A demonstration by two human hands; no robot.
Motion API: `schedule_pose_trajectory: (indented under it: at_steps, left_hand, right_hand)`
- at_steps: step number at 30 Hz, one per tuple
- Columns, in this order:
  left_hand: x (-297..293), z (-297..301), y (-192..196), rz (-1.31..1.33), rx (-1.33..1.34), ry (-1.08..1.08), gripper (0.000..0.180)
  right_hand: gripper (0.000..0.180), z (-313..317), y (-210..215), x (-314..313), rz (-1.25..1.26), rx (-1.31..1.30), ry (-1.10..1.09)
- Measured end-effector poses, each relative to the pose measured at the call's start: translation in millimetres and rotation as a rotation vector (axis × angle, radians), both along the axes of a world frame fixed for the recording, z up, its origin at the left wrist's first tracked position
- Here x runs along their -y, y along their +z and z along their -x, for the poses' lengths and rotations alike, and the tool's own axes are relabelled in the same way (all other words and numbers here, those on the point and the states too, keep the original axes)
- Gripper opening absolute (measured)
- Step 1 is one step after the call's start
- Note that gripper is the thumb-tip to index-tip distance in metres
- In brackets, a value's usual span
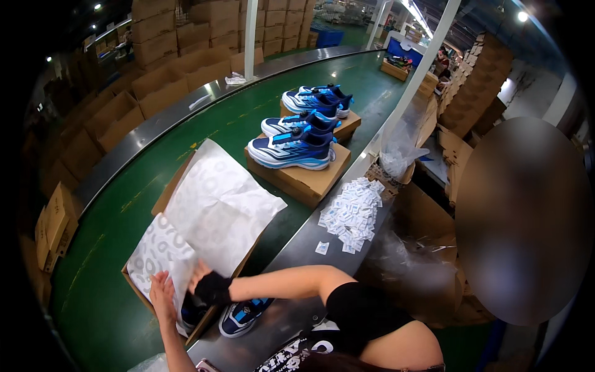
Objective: The person packs shoes into boxes by placing a pair of blue and white sneakers onto tissue paper in a box, folding the paper over them, and closing the box before placing it on a stack.
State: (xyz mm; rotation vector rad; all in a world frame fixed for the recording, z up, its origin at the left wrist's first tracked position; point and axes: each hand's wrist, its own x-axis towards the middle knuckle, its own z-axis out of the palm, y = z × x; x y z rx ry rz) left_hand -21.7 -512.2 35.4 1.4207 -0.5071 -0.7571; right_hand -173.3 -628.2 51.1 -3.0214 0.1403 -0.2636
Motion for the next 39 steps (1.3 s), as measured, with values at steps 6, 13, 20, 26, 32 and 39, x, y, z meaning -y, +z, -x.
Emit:
schedule_pose_trajectory:
  at_steps: [6,13,20,26,32,39]
  left_hand:
    - [-3,42,-26,-0.727,1.443,-0.309,0.047]
    - [21,28,7,-1.292,1.175,-0.552,0.052]
    - [-34,91,29,-0.293,0.957,-0.131,0.065]
    - [-68,148,37,-0.191,0.900,-0.097,0.086]
    - [-68,131,98,-0.029,0.076,0.180,0.058]
    - [-36,71,83,-0.007,0.035,0.483,0.047]
  right_hand:
    - [0.038,58,-13,103,-0.033,0.034,-0.456]
    - [0.029,138,41,99,-0.097,0.876,-0.271]
    - [0.044,195,-46,65,-1.603,-0.090,-0.651]
    - [0.053,145,11,27,-1.722,-0.362,-0.235]
    - [0.056,104,69,24,-1.827,-0.232,0.206]
    - [0.038,111,42,26,-1.595,-0.316,0.051]
